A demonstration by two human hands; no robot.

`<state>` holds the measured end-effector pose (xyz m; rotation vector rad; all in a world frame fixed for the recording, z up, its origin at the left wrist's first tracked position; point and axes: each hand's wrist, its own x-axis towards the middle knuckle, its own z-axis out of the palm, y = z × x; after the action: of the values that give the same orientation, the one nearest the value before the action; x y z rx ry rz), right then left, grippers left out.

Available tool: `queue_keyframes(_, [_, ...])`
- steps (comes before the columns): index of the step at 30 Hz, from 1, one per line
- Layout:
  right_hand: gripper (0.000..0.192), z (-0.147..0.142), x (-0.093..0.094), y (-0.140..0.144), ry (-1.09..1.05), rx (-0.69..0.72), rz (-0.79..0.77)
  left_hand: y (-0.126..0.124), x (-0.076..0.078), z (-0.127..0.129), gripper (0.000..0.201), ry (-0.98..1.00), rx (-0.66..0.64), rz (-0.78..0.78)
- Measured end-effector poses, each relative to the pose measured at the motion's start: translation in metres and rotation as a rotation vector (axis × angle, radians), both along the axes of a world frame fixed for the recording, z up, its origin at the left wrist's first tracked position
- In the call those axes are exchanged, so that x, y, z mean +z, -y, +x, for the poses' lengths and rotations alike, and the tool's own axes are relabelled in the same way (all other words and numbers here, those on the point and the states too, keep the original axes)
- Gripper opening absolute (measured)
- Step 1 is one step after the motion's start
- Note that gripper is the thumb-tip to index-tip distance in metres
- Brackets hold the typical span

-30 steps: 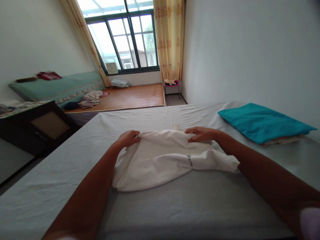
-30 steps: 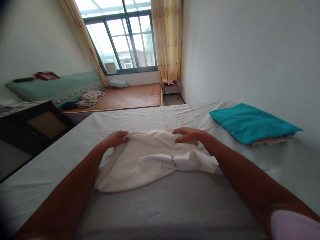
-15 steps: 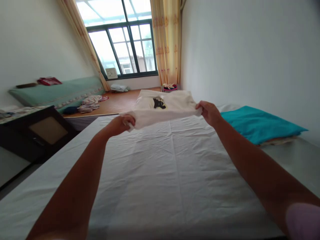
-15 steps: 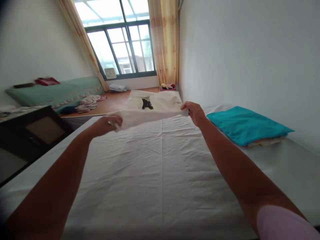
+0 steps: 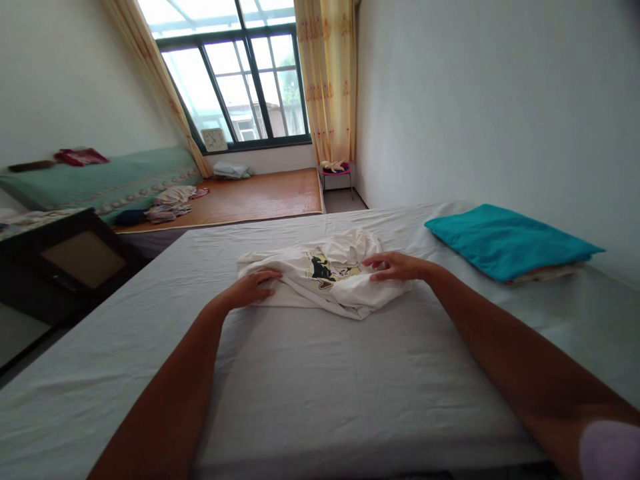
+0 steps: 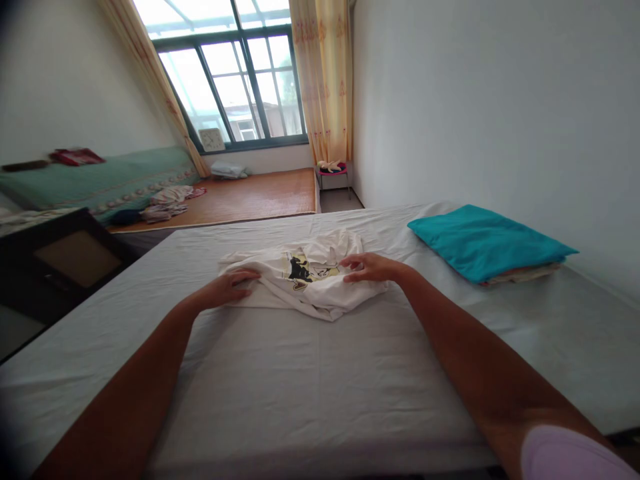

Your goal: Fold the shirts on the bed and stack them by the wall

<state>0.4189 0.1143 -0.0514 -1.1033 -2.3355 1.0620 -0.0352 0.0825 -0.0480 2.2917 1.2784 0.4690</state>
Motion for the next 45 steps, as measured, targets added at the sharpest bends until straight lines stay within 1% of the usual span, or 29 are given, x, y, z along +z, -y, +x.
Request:
queue_keyframes(2, [0.062,-0.011,-0.003,0.003,0.094,0.082,0.009,-0.001,-0.014,-0.001,0.048,-0.043,0.116,0.070])
queue_keyframes(3, [0.061,-0.014,-0.004,0.004,0.121,0.118,-0.005,-0.001,-0.018,-0.001,0.046,-0.069,0.170,0.096])
queue_keyframes(6, [0.049,-0.017,-0.002,0.006,0.146,0.171,-0.059,-0.003,-0.024,0.002,0.038,-0.181,0.259,0.185])
queue_keyframes(8, [0.042,-0.012,0.005,0.008,0.076,0.163,-0.097,-0.003,-0.023,0.005,0.032,-0.237,0.270,0.230])
queue_keyframes(9, [0.039,-0.008,0.009,0.009,0.004,0.155,-0.114,-0.003,-0.021,0.007,0.030,-0.242,0.269,0.239])
queue_keyframes(11, [0.034,0.003,0.018,0.012,-0.185,0.133,-0.172,-0.001,-0.014,0.008,0.025,-0.180,0.260,0.233])
queue_keyframes(12, [0.032,0.009,0.021,0.013,-0.276,0.119,-0.220,0.002,-0.008,0.007,0.024,-0.106,0.251,0.210])
queue_keyframes(14, [0.033,0.021,0.027,0.017,-0.405,0.082,-0.342,0.010,0.007,0.001,0.027,0.100,0.229,0.112])
queue_keyframes(16, [0.039,0.030,0.030,0.021,-0.446,0.048,-0.437,0.022,0.025,-0.011,0.035,0.301,0.213,-0.035])
queue_keyframes(18, [0.049,0.033,0.033,0.026,-0.422,0.052,-0.480,0.036,0.039,-0.026,0.046,0.388,0.177,-0.222])
queue_keyframes(20, [0.061,0.031,0.039,0.031,-0.352,0.143,-0.516,0.047,0.048,-0.039,0.058,0.414,0.110,-0.399])
queue_keyframes(21, [0.066,0.028,0.042,0.033,-0.311,0.210,-0.526,0.050,0.050,-0.044,0.065,0.442,0.084,-0.457])
queue_keyframes(22, [0.067,0.025,0.045,0.034,-0.277,0.269,-0.520,0.051,0.050,-0.048,0.069,0.488,0.083,-0.478])
queue_keyframes(23, [0.065,0.021,0.048,0.035,-0.252,0.306,-0.493,0.050,0.048,-0.050,0.071,0.545,0.113,-0.464])
queue_keyframes(24, [0.060,0.017,0.050,0.035,-0.241,0.310,-0.448,0.047,0.045,-0.051,0.070,0.599,0.173,-0.425])
queue_keyframes(25, [0.053,0.014,0.050,0.034,-0.246,0.271,-0.389,0.043,0.041,-0.052,0.067,0.638,0.253,-0.374])
queue_keyframes(27, [0.045,0.009,0.045,0.026,-0.277,0.119,-0.259,0.032,0.029,-0.055,0.058,0.648,0.422,-0.271])
queue_keyframes(29, [0.045,0.005,0.034,0.013,-0.265,-0.025,-0.122,0.020,0.014,-0.062,0.055,0.569,0.599,-0.165])
queue_keyframes(30, [0.047,0.003,0.027,0.004,-0.227,-0.071,-0.042,0.014,0.006,-0.067,0.054,0.500,0.684,-0.113])
queue_keyframes(32, [0.054,0.000,0.012,-0.014,-0.079,-0.115,0.159,0.003,-0.008,-0.077,0.051,0.347,0.821,-0.021])
queue_keyframes(33, [0.059,-0.002,0.005,-0.024,0.017,-0.125,0.264,-0.002,-0.013,-0.081,0.050,0.275,0.860,0.018])
queue_keyframes(35, [0.067,-0.007,-0.007,-0.042,0.206,-0.139,0.436,-0.013,-0.021,-0.085,0.049,0.144,0.872,0.085])
queue_keyframes(36, [0.069,-0.011,-0.011,-0.050,0.281,-0.139,0.489,-0.019,-0.022,-0.084,0.049,0.075,0.862,0.116])
queue_keyframes(37, [0.066,-0.014,-0.013,-0.059,0.335,-0.134,0.520,-0.026,-0.023,-0.083,0.050,0.003,0.842,0.139])
queue_keyframes(39, [0.049,-0.021,-0.015,-0.073,0.377,-0.101,0.543,-0.041,-0.022,-0.076,0.053,-0.131,0.775,0.158])
queue_keyframes(41, [0.028,-0.026,-0.011,-0.087,0.345,-0.075,0.531,-0.055,-0.019,-0.069,0.052,-0.232,0.692,0.159])
queue_keyframes(42, [0.021,-0.027,-0.008,-0.092,0.306,-0.098,0.518,-0.063,-0.016,-0.066,0.049,-0.273,0.658,0.157])
queue_keyframes(43, [0.018,-0.028,-0.003,-0.098,0.253,-0.151,0.497,-0.070,-0.013,-0.064,0.042,-0.305,0.633,0.159])
queue_keyframes(45, [0.024,-0.026,0.009,-0.106,0.093,-0.321,0.407,-0.084,-0.005,-0.060,0.027,-0.342,0.619,0.175])
